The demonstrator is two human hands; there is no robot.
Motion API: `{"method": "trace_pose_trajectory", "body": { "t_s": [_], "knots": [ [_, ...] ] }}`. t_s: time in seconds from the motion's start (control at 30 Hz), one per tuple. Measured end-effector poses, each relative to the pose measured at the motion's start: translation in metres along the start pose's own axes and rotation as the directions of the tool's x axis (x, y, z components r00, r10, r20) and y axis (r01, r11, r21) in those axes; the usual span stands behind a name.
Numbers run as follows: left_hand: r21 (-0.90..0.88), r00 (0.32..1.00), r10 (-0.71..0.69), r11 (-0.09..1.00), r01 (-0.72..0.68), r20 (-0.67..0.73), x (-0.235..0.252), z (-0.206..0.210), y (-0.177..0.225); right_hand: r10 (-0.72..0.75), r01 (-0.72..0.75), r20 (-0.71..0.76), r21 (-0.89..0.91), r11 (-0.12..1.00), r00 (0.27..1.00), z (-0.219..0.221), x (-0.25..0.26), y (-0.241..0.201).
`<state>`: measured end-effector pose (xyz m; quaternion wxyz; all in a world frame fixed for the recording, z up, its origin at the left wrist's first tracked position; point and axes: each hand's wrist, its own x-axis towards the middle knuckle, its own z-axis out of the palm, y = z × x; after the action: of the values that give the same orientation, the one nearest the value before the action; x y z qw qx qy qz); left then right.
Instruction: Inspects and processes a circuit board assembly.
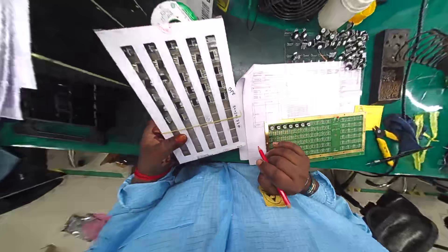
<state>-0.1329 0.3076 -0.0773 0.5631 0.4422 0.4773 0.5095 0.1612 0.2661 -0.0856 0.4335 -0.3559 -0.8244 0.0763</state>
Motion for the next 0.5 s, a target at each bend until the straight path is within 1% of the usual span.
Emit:
{"method": "trace_pose_trajectory", "body": {
  "t_s": [0.07, 0.27, 0.4, 0.5],
  "knots": [
    [0.007, 0.999, -0.026, 1.000, 0.026, -0.030, 0.000, 0.002, 0.001, 0.050, -0.050, -0.014, -0.007, 0.999, 0.999, -0.003, 0.001, 0.002],
    [-0.055, 0.999, -0.034, 0.998, 0.036, 0.031, 0.003, 0.001, 0.000, 0.241, -0.241, -0.031, -0.014, 0.970, 0.970, -0.002, 0.008, 0.008],
    [-0.064, 0.997, -0.076, 0.995, 0.077, 0.023, 0.003, 0.001, 0.001, 0.319, -0.318, -0.025, 0.039, 0.947, 0.947, 0.003, 0.015, 0.007],
    [-0.108, 0.997, -0.065, 0.992, 0.071, 0.050, 0.005, 0.000, -0.002, 0.360, -0.358, -0.042, 0.043, 0.933, 0.932, 0.004, 0.024, 0.005]
  ]
}}
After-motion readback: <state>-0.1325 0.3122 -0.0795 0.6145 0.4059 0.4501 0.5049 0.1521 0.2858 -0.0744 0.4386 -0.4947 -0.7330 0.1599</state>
